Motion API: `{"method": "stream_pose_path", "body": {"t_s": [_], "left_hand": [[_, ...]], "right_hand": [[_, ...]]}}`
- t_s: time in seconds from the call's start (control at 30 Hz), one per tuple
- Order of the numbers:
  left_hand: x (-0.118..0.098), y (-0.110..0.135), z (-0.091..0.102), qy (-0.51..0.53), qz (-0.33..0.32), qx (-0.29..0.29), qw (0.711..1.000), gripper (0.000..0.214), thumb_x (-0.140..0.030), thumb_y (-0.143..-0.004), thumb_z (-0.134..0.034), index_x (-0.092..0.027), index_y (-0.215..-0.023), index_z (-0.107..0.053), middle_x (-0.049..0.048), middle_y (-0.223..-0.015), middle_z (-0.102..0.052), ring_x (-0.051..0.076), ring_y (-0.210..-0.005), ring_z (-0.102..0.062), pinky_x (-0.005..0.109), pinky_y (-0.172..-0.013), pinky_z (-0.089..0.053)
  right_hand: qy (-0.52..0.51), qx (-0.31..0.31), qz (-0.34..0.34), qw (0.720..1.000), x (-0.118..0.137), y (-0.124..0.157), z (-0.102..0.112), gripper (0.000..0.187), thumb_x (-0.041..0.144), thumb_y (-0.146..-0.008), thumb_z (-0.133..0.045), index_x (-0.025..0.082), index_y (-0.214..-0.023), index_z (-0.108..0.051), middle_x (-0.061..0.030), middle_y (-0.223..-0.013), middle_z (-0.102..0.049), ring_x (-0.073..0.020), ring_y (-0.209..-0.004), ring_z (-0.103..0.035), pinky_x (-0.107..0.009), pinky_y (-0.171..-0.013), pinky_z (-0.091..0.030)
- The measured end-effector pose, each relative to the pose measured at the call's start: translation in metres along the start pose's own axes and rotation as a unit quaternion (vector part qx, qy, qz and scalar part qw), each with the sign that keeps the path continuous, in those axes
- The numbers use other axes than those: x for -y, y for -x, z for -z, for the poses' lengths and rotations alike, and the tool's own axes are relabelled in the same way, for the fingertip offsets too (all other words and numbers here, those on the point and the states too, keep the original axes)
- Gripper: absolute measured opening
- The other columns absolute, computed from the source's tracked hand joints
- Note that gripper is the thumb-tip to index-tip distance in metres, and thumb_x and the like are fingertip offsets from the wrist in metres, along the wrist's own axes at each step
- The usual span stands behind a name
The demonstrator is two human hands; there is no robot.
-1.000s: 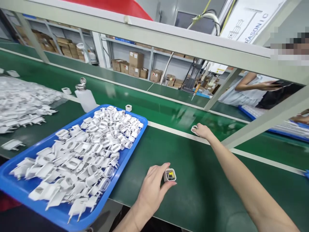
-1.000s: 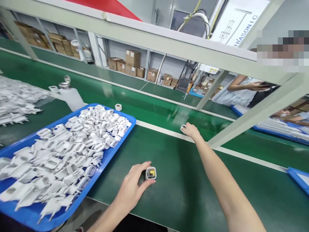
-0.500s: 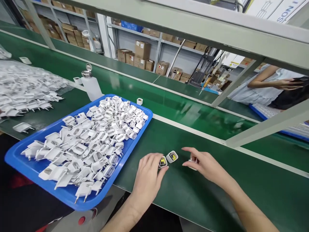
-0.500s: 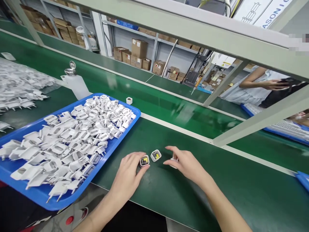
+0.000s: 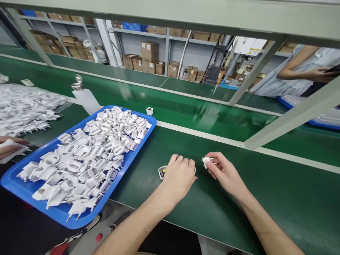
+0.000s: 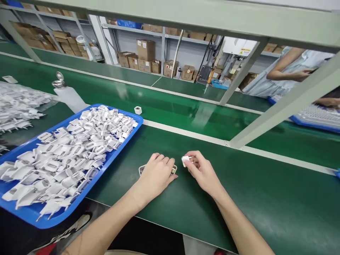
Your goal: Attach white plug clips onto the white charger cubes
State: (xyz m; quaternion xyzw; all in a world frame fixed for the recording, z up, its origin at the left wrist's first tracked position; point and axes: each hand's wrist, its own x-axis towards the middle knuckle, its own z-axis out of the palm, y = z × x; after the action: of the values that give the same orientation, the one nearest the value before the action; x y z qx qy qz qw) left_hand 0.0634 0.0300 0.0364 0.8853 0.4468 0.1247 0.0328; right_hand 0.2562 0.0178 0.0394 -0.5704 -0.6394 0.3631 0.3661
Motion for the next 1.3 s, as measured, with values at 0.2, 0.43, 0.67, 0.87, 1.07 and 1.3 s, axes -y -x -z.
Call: {"method": "stream_pose_path", "body": {"t_s": [0.2, 0.43, 0.67, 0.87, 1.07, 1.3], "left_hand": [[-0.026, 0.017, -0.021, 0.085, 0.043, -0.022, 0.995, 0.031, -0.044, -0.086, -0.077, -0.018, -0.09, -0.06, 0.0053, -0.088, -0.065, 0.025, -0.083, -0.06, 0.039, -0.076, -0.042], [-0.022, 0.03, -0.032, 0.232, 0.079, -0.022, 0.969, 0.017, -0.026, -0.087, -0.076, -0.021, -0.095, -0.062, 0.0001, -0.09, -0.063, 0.021, -0.084, -0.056, 0.036, -0.076, -0.04], [-0.019, 0.029, -0.039, 0.284, 0.099, -0.02, 0.953, 0.022, -0.026, -0.083, -0.08, -0.022, -0.095, -0.062, -0.0013, -0.088, -0.062, 0.02, -0.083, -0.055, 0.035, -0.077, -0.041], [-0.019, 0.027, -0.041, 0.291, 0.103, -0.007, 0.951, 0.02, -0.031, -0.085, -0.077, -0.022, -0.091, -0.061, -0.0007, -0.086, -0.061, 0.02, -0.083, -0.055, 0.035, -0.076, -0.04], [-0.018, 0.027, -0.043, 0.295, 0.1, -0.016, 0.95, 0.018, -0.031, -0.088, -0.075, -0.022, -0.089, -0.06, -0.0005, -0.084, -0.06, 0.019, -0.082, -0.053, 0.036, -0.077, -0.039], [-0.018, 0.028, -0.044, 0.306, 0.087, -0.033, 0.947, 0.018, -0.029, -0.091, -0.071, -0.02, -0.084, -0.057, -0.0003, -0.082, -0.058, 0.019, -0.078, -0.05, 0.035, -0.074, -0.037]], "right_hand": [[0.172, 0.149, 0.082, 0.97, 0.02, 0.014, 0.018, 0.027, 0.045, -0.102, -0.049, 0.023, -0.097, -0.063, -0.0015, -0.08, -0.066, -0.0142, -0.066, -0.058, -0.026, -0.059, -0.043], [0.252, 0.157, 0.184, 0.937, 0.013, 0.017, 0.013, 0.025, 0.032, -0.106, -0.044, 0.021, -0.094, -0.062, -0.0017, -0.084, -0.063, -0.0119, -0.067, -0.056, -0.024, -0.06, -0.04], [0.25, 0.146, 0.219, 0.932, 0.011, 0.016, 0.013, 0.021, 0.031, -0.105, -0.047, 0.02, -0.098, -0.064, -0.0019, -0.08, -0.064, -0.0113, -0.066, -0.058, -0.024, -0.062, -0.042], [0.267, 0.153, 0.198, 0.931, 0.009, 0.015, 0.01, 0.019, 0.032, -0.104, -0.049, 0.021, -0.097, -0.063, -0.0024, -0.079, -0.066, -0.0128, -0.066, -0.058, -0.026, -0.061, -0.043], [0.253, 0.16, 0.209, 0.931, 0.008, 0.013, 0.01, 0.017, 0.03, -0.104, -0.05, 0.021, -0.097, -0.063, -0.0021, -0.079, -0.068, -0.0129, -0.066, -0.059, -0.027, -0.063, -0.044], [0.25, 0.175, 0.209, 0.929, 0.013, 0.014, 0.008, 0.009, 0.026, -0.102, -0.054, 0.022, -0.098, -0.062, -0.0015, -0.081, -0.068, -0.013, -0.067, -0.058, -0.027, -0.064, -0.043]]}}
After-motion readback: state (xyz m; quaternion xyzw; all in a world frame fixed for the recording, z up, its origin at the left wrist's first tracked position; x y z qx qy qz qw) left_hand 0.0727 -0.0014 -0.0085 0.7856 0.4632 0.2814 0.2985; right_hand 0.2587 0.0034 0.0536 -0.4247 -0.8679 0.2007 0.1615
